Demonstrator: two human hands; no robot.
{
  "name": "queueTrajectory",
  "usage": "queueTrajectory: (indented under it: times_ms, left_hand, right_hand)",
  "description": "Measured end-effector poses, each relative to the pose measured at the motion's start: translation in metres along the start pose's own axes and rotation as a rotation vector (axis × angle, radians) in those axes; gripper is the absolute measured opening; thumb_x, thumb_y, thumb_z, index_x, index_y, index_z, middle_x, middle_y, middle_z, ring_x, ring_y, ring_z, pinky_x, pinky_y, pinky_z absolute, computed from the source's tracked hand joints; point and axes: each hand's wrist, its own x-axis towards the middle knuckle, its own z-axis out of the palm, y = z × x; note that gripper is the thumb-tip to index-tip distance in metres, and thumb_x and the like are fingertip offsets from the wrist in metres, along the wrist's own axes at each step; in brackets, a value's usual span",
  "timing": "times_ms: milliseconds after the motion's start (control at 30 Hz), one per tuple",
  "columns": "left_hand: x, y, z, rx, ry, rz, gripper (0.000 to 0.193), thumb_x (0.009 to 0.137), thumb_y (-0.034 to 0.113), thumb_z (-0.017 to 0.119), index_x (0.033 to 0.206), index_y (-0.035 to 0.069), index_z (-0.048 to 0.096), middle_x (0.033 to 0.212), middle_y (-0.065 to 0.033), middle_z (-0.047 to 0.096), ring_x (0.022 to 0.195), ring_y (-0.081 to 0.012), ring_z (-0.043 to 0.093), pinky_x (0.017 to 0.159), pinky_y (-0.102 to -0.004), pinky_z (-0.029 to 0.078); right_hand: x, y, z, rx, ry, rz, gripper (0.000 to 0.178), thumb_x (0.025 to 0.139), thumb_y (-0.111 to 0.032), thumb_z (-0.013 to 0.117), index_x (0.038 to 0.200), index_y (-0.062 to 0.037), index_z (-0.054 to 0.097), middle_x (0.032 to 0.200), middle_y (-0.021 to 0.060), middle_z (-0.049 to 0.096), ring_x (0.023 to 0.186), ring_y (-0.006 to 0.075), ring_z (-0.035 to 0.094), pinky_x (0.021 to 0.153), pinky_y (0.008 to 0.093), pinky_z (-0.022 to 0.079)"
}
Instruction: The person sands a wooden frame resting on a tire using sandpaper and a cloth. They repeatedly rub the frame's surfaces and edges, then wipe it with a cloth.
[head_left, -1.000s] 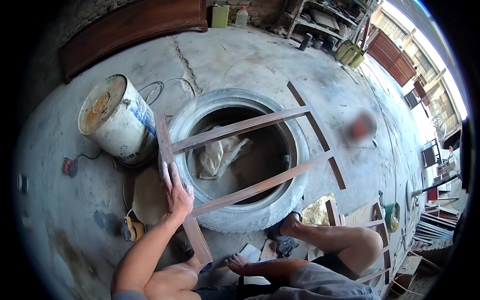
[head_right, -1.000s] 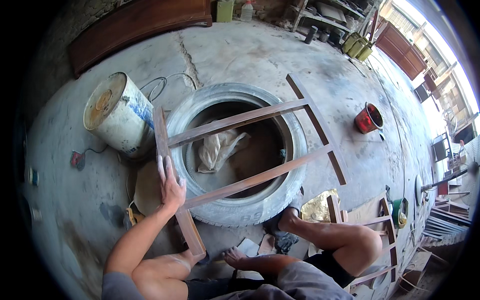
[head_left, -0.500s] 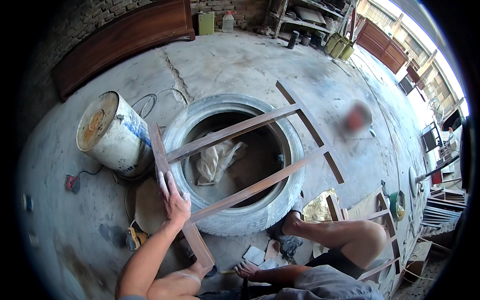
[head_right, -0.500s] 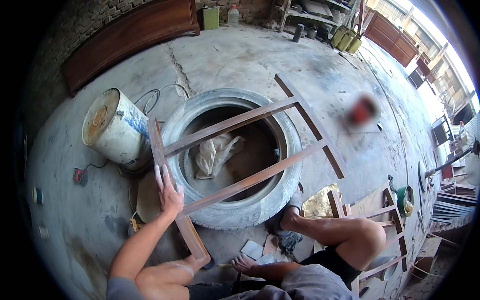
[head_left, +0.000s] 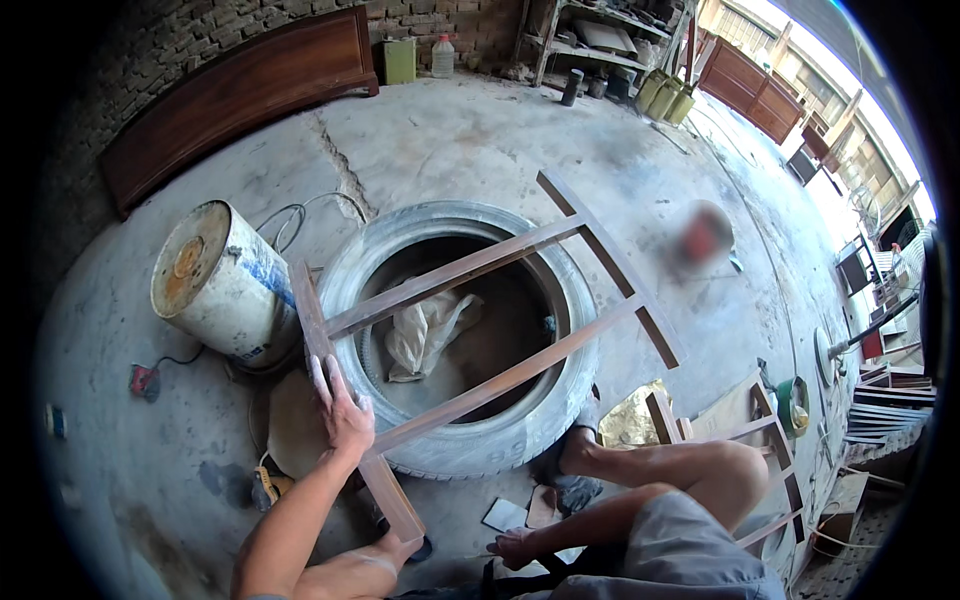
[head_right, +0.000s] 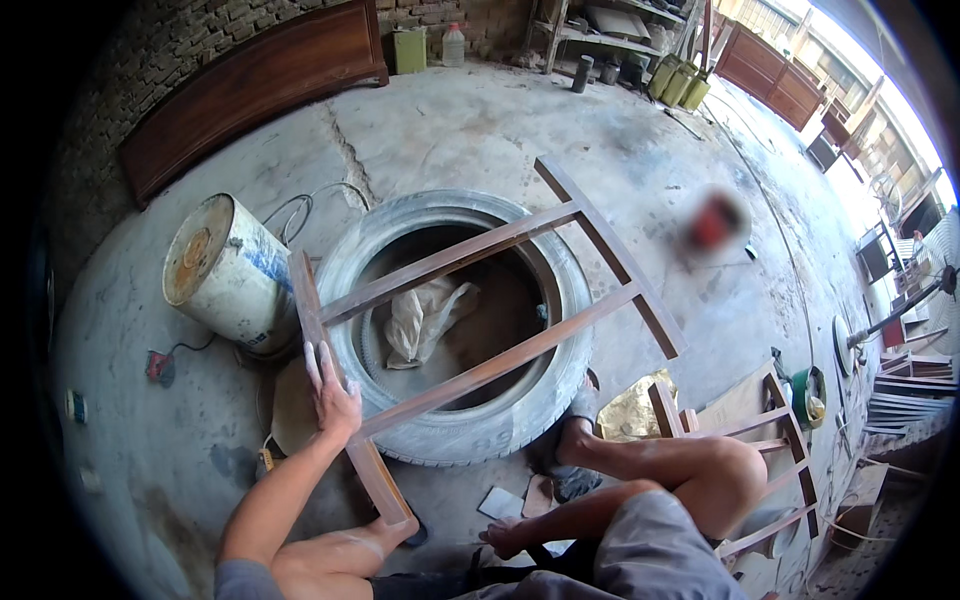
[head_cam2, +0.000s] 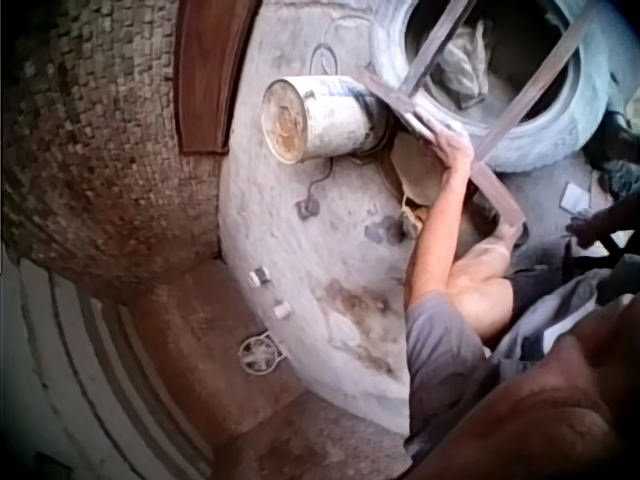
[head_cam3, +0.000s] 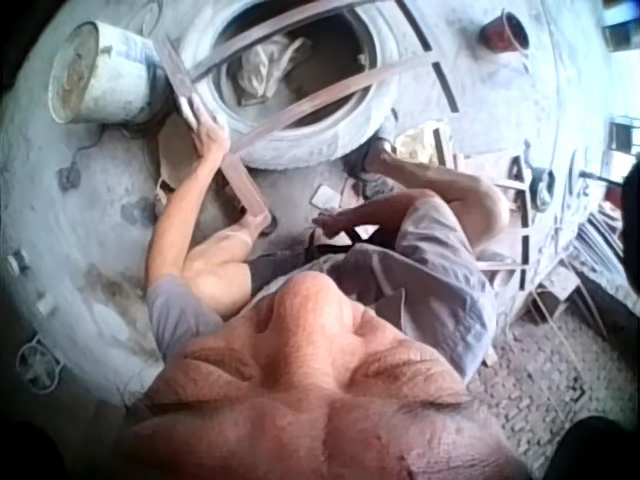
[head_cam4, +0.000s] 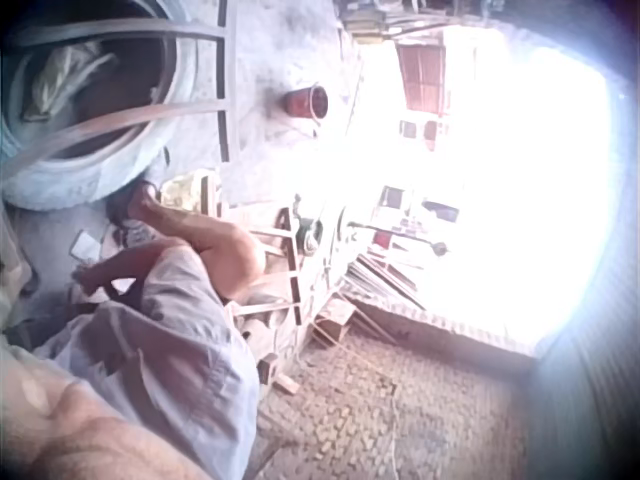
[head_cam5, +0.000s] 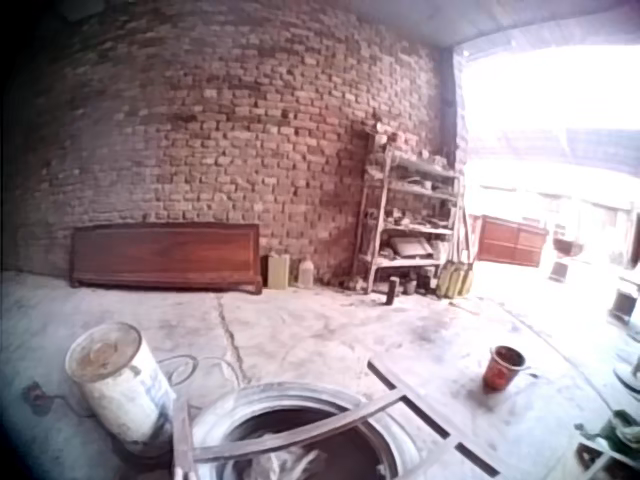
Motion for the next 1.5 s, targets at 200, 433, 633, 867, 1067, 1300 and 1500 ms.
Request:
queueTrajectory:
  times_ms: [200, 433, 633, 867, 1067, 1300, 1500]
  left_hand:
    - [-0.001, -0.007, -0.007, 0.015, 0.019, -0.011, 0.092, 0.083, 0.007, 0.071, 0.161, 0.000, 0.023, 0.167, -0.0273, 0.016, 0.148, -0.0480, 0.031, 0.119, -0.0533, 0.032]
    - [0.006, 0.003, 0.003, -0.055, -0.027, -0.036, 0.090, 0.084, 0.008, 0.069, 0.161, 0.001, 0.023, 0.168, -0.0243, 0.015, 0.151, -0.0451, 0.026, 0.123, -0.0502, 0.028]
    - [0.053, -0.003, -0.019, 0.252, -0.035, 0.189, 0.080, 0.087, 0.015, 0.066, 0.158, -0.001, 0.033, 0.165, -0.0266, 0.025, 0.152, -0.0458, 0.025, 0.122, -0.0579, 0.022]
    - [0.140, -0.015, -0.005, 0.296, -0.205, 0.411, 0.049, 0.095, 0.010, 0.057, 0.142, -0.004, 0.052, 0.136, -0.0245, 0.057, 0.139, -0.0392, 0.046, 0.124, -0.0589, 0.020]
    - [0.142, -0.006, -0.010, 0.233, -0.231, 0.372, 0.035, 0.095, 0.008, 0.055, 0.127, -0.004, 0.058, 0.118, -0.0227, 0.061, 0.122, -0.0404, 0.055, 0.124, -0.0623, 0.018]
    - [0.146, -0.006, -0.012, 0.204, -0.253, 0.392, 0.034, 0.094, 0.011, 0.053, 0.124, -0.004, 0.057, 0.112, -0.0223, 0.060, 0.115, -0.0417, 0.056, 0.123, -0.0655, 0.017]
    - [0.149, -0.006, -0.011, 0.196, -0.262, 0.400, 0.035, 0.093, 0.012, 0.053, 0.124, -0.004, 0.058, 0.110, -0.0217, 0.060, 0.113, -0.0416, 0.056, 0.123, -0.0663, 0.016]
  right_hand:
    - [-0.130, -0.004, -0.135, -0.043, -0.020, -0.217, 0.044, 0.081, -0.012, 0.062, 0.123, -0.0033, 0.054, 0.072, 0.0233, 0.063, 0.076, 0.0453, 0.068, 0.066, 0.0561, 0.052]
    - [-0.235, 0.020, -0.296, 0.102, 0.762, -0.091, 0.023, 0.092, -0.012, 0.057, 0.114, -0.0065, 0.056, 0.077, 0.0167, 0.063, 0.074, 0.0391, 0.067, 0.067, 0.0474, 0.054]
    - [-0.214, 0.063, -0.369, 0.323, 1.226, -0.241, 0.015, 0.104, -0.010, 0.042, 0.110, -0.0043, 0.055, 0.082, 0.0100, 0.059, 0.075, 0.0247, 0.062, 0.070, 0.0379, 0.051]
    - [-0.227, 0.139, -0.411, 0.185, 1.506, -0.045, 0.033, 0.100, 0.005, 0.047, 0.132, -0.0026, 0.049, 0.086, 0.0183, 0.060, 0.075, 0.0371, 0.062, 0.069, 0.0422, 0.050]
    - [-0.199, 0.156, -0.409, 0.238, 1.455, 0.016, 0.055, 0.096, 0.005, 0.050, 0.150, -0.0009, 0.039, 0.085, 0.0160, 0.062, 0.078, 0.0349, 0.065, 0.072, 0.0435, 0.053]
    - [-0.190, 0.167, -0.447, -0.092, 1.412, 0.001, 0.068, 0.098, -0.004, 0.057, 0.161, -0.0145, 0.034, 0.099, 0.0145, 0.064, 0.070, 0.0321, 0.065, 0.055, 0.0423, 0.054]
    - [-0.230, 0.231, -0.475, -0.744, 1.333, 0.082, 0.074, 0.092, -0.003, 0.059, 0.158, -0.0335, 0.044, 0.093, 0.0030, 0.062, 0.077, 0.0184, 0.060, 0.064, 0.0323, 0.054]
